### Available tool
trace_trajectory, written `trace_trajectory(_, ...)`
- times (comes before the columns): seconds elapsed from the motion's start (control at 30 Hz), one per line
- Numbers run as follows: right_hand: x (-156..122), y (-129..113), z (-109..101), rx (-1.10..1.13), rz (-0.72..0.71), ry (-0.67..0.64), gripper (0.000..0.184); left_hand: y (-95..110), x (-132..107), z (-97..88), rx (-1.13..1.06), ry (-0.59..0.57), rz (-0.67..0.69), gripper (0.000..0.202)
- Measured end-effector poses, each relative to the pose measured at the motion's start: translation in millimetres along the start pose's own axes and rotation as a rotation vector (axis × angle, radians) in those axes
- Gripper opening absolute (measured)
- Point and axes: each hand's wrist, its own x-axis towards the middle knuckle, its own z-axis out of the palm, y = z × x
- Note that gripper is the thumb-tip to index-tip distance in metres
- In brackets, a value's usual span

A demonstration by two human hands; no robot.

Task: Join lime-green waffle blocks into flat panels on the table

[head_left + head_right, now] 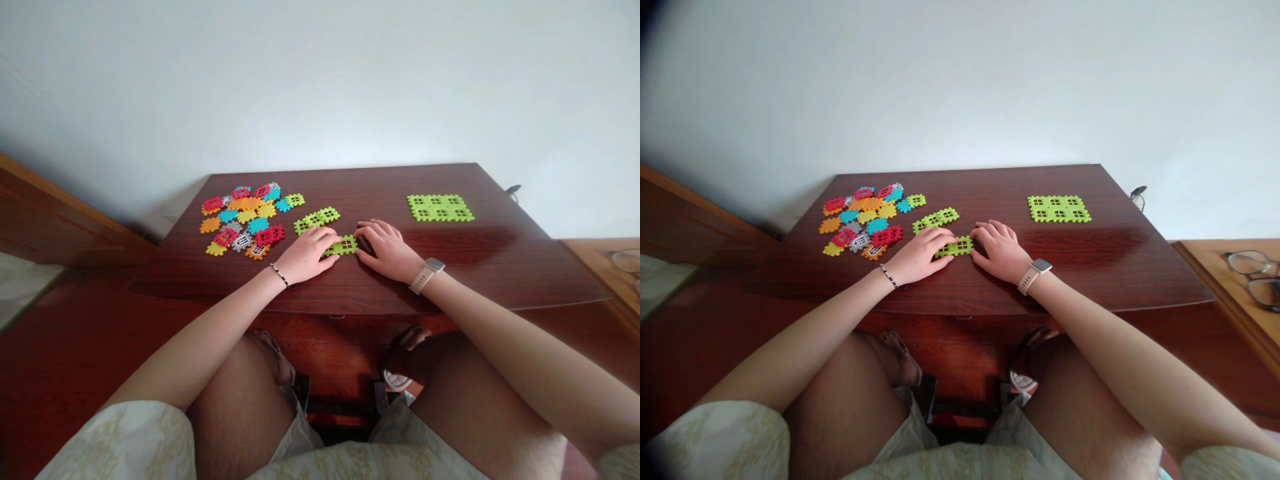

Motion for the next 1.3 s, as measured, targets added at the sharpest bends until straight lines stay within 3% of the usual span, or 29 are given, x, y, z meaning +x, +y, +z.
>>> trace_trajectory(1.3,-0.1,-0.8,-0.5,-0.004,0.006,-0.011,0.041,1.0,0.2,-0.9,0.006,-0.009,-0.008,0.031)
